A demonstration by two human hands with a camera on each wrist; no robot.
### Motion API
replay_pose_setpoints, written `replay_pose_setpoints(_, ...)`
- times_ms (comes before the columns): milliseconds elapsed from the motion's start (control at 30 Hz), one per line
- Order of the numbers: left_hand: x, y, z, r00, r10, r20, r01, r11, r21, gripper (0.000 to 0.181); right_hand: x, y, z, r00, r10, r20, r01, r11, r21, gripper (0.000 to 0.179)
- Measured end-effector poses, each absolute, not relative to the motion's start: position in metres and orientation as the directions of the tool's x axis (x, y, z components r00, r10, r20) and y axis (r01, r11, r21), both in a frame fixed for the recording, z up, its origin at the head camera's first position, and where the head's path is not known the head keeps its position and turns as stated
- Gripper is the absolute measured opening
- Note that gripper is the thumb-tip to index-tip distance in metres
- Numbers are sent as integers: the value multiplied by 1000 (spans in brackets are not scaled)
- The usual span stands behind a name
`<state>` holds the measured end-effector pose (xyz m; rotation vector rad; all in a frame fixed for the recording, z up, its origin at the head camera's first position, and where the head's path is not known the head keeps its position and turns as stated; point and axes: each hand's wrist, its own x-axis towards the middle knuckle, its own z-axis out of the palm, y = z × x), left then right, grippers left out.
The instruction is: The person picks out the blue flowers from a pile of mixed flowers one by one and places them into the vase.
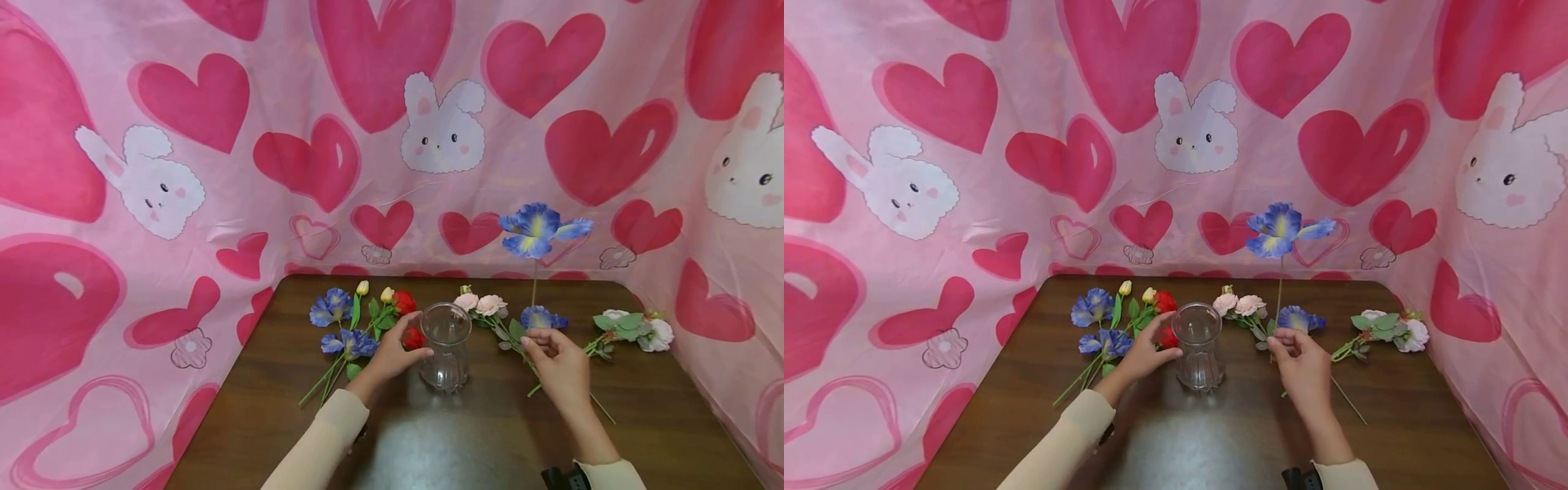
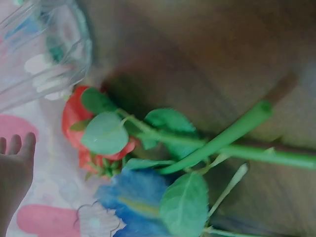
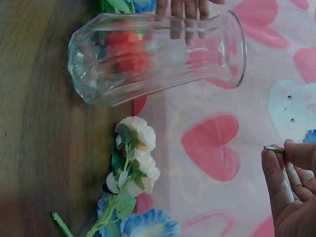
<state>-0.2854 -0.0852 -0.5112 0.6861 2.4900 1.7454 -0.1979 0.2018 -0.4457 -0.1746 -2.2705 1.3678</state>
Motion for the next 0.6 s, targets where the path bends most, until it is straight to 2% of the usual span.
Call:
replay_pose_setpoints(167, -287, -88, -490, -872, 351, 342, 405, 124, 906, 66, -198, 193, -440, -880, 332, 340, -152, 481, -863, 16)
replay_pose_setpoints(267, -280, -88, -461, -851, 367, 375, 434, 88, 897, 63, -200, 188, -437, -874, 314, 370, -194, 473, -859, 15)
replay_pose_setpoints(400, -269, -85, -426, -829, 390, 400, 476, 119, 871, 60, -201, 179, -432, -865, 294, 406, -243, 462, -853, 13)
replay_pose_setpoints(600, -263, -73, -405, -791, 365, 491, 571, 155, 806, 55, -203, 165, -431, -853, 251, 458, -318, 447, -836, 10)
